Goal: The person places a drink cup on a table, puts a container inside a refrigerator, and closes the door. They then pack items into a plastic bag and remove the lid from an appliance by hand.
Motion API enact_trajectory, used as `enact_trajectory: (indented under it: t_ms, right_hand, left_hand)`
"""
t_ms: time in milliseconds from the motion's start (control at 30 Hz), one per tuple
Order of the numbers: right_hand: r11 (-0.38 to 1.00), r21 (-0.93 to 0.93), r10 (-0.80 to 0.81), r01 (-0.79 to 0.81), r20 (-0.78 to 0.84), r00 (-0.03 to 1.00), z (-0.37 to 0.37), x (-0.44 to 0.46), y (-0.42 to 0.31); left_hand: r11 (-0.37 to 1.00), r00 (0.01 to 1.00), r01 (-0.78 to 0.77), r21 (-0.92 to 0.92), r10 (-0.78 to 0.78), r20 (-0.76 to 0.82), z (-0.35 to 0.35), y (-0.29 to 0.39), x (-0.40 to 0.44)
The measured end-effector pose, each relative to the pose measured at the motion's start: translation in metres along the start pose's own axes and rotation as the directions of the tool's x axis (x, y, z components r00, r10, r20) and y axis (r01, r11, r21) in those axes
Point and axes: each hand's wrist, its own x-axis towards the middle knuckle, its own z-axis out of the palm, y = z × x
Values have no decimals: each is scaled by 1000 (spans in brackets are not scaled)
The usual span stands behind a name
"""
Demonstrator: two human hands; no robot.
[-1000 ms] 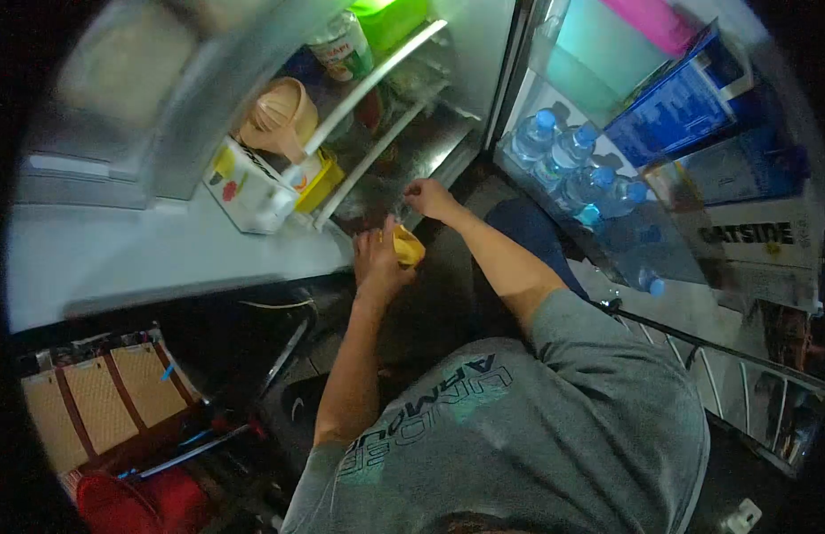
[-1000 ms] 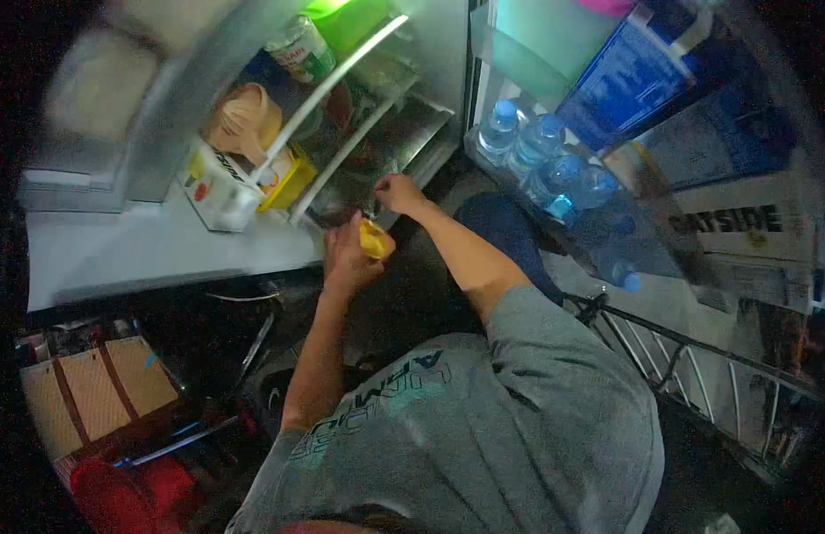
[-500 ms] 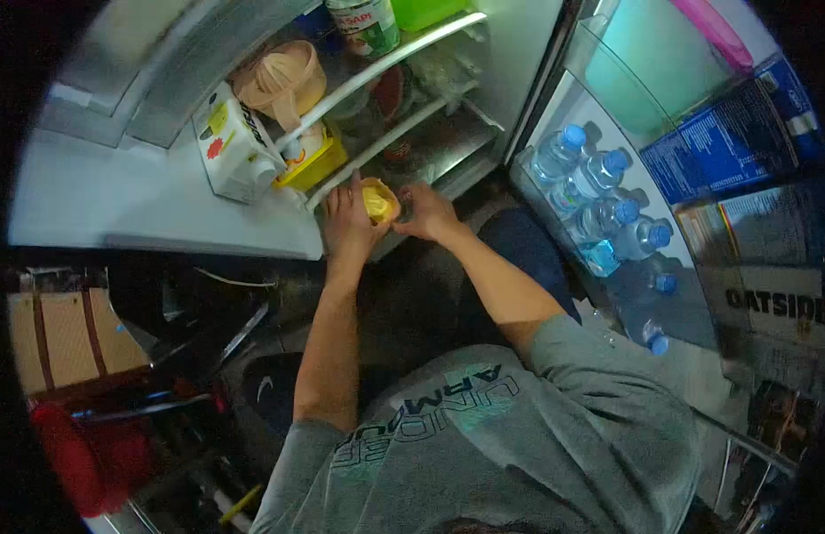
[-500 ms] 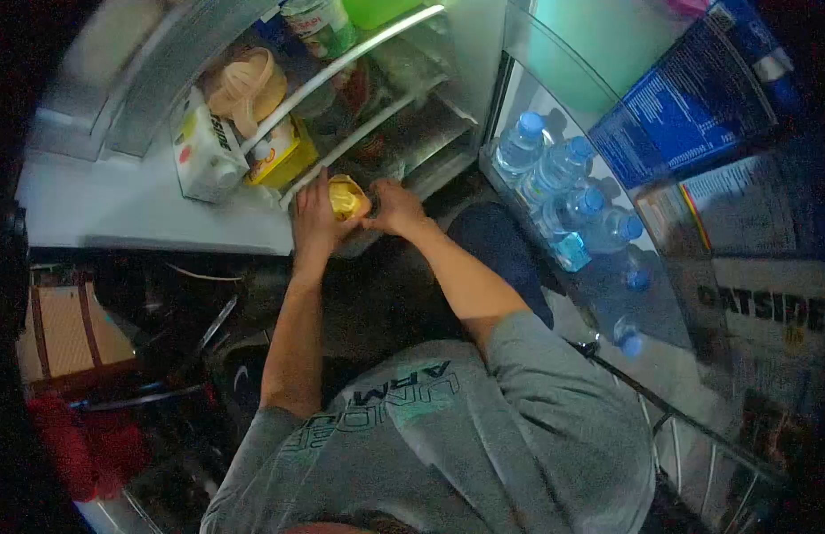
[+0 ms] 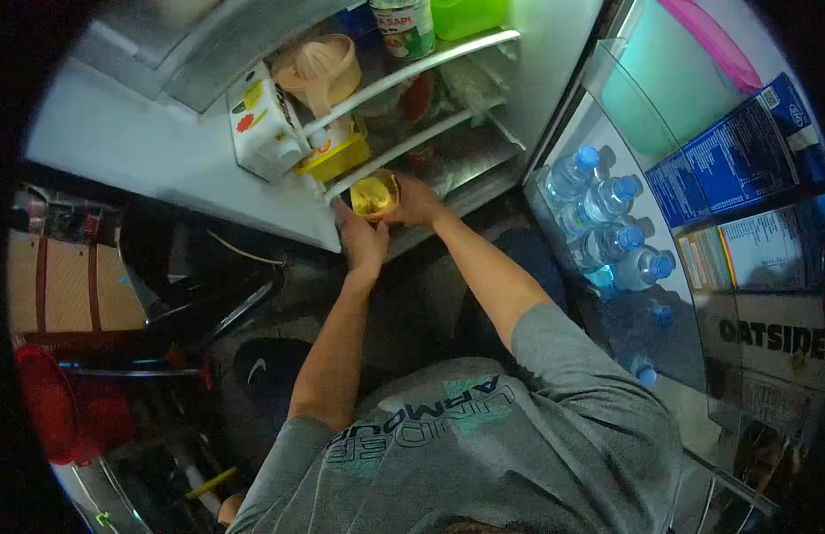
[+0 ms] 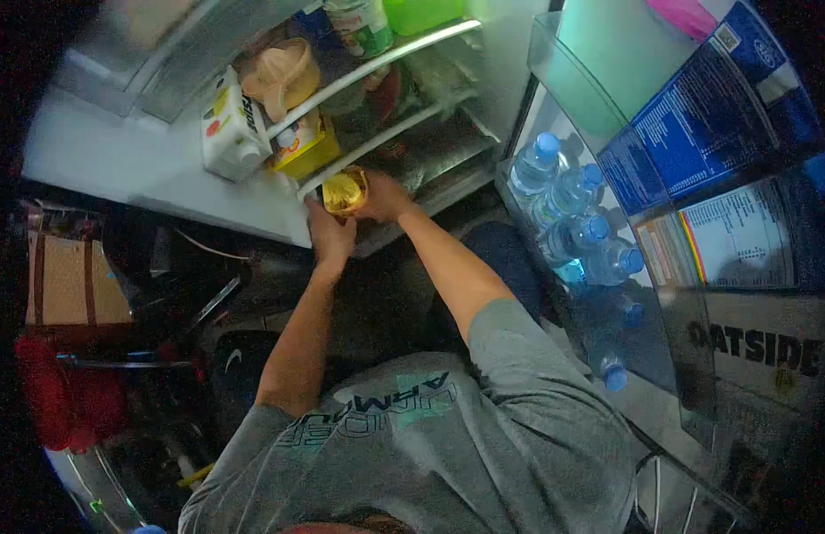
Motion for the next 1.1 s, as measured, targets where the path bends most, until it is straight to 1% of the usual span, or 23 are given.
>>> enact_trajectory:
  t_ms: [33, 67, 100, 133, 167, 200, 267, 300, 333, 367, 400, 433, 500, 567, 700, 767, 833, 900, 933, 1000, 1033, 1067, 1100]
  right_hand:
    - [1000, -1, -10, 10, 7, 1000, 4, 4, 5]
    - [998, 28, 66, -65, -40, 997, 8, 7, 10]
    - [988, 62, 143, -138, -86, 986, 12, 9, 14]
    - [990, 60, 135, -131, -81, 988, 9, 12, 7]
    - [981, 56, 188, -187, -27, 982, 5, 14, 2]
    - [969, 47, 241, -241, 25, 970, -1, 16, -6]
    - [973, 70, 218, -219, 20, 976, -12, 16, -24]
    - [975, 94, 201, -201, 10, 980, -14, 16, -28]
    - [976, 93, 198, -198, 17, 980, -14, 18, -25]
    - [983, 125, 134, -137, 35, 990, -13, 22, -21]
    - [985, 157, 69, -76, 51, 996, -11, 25, -15]
    - [986, 153, 64, -72, 55, 996, -5, 28, -1]
    - [988, 24, 152, -151, -15, 988, 10, 32, 25]
    - [990, 55, 130, -129, -3, 992, 17, 30, 39]
    - [986, 111, 126, -128, 20, 992, 4, 17, 24]
    - [979, 141, 143, -146, 32, 989, -5, 5, 5]
    - [975, 154, 155, -160, 43, 987, -4, 0, 13]
    - [999, 33, 6, -6, 15, 1000, -5, -2, 17]
    - [999, 31, 11, -11, 18, 1000, -8, -5, 14]
    - [977, 102, 174, -187, 125, 977, -19, -15, 1]
    - [976, 101, 178, -191, 126, 976, -27, -21, -10]
    - [968, 75, 228, -239, 127, 965, -36, -27, -21]
    - [957, 49, 277, -285, 127, 952, -40, -31, -26]
  left_hand:
    - [998, 997, -61, -25, 59, -58, 7, -9, 2]
    - [998, 996, -56, -25, 54, -69, 16, -18, 5]
    - [998, 992, -62, 26, 65, -106, 24, -27, 7]
    - [995, 987, -66, 78, 77, -141, 12, -11, 5]
    - [982, 980, 158, -102, -142, 142, -6, 1, 0]
    - [981, 980, 160, -106, -146, 135, -2, -6, -1]
    - [1000, 1000, 11, 3, -11, 19, 12, -25, -3]
    - [1000, 1000, 18, 1, -18, 14, 4, -18, -5]
    - [989, 979, 143, -48, -134, 156, -11, -2, -9]
    - [959, 924, 272, -79, -237, 301, -19, 7, -12]
    - [957, 923, 280, -82, -244, 299, -17, 6, -12]
    - [968, 938, 244, -61, -219, 270, -14, 3, -13]
    - [975, 950, 217, -42, -201, 241, -6, -2, -12]
    - [978, 958, 206, -25, -196, 211, -1, -6, -10]
    - [970, 949, 230, -83, -205, 240, -5, -6, -11]
    - [986, 972, 156, -63, -142, 188, -1, -11, -13]
    - [979, 967, 192, -66, -177, 186, -4, -6, -15]
    - [971, 960, 227, -70, -211, 182, -9, -1, -16]
    - [959, 949, 266, -95, -243, 203, -13, 2, -17]
    - [945, 933, 306, -118, -274, 232, -11, 1, -17]
    - [971, 960, 224, -76, -207, 187, -8, -2, -16]
    - [989, 980, 143, -31, -137, 146, -5, -3, -15]
    - [989, 979, 144, -33, -138, 149, -7, 0, -14]
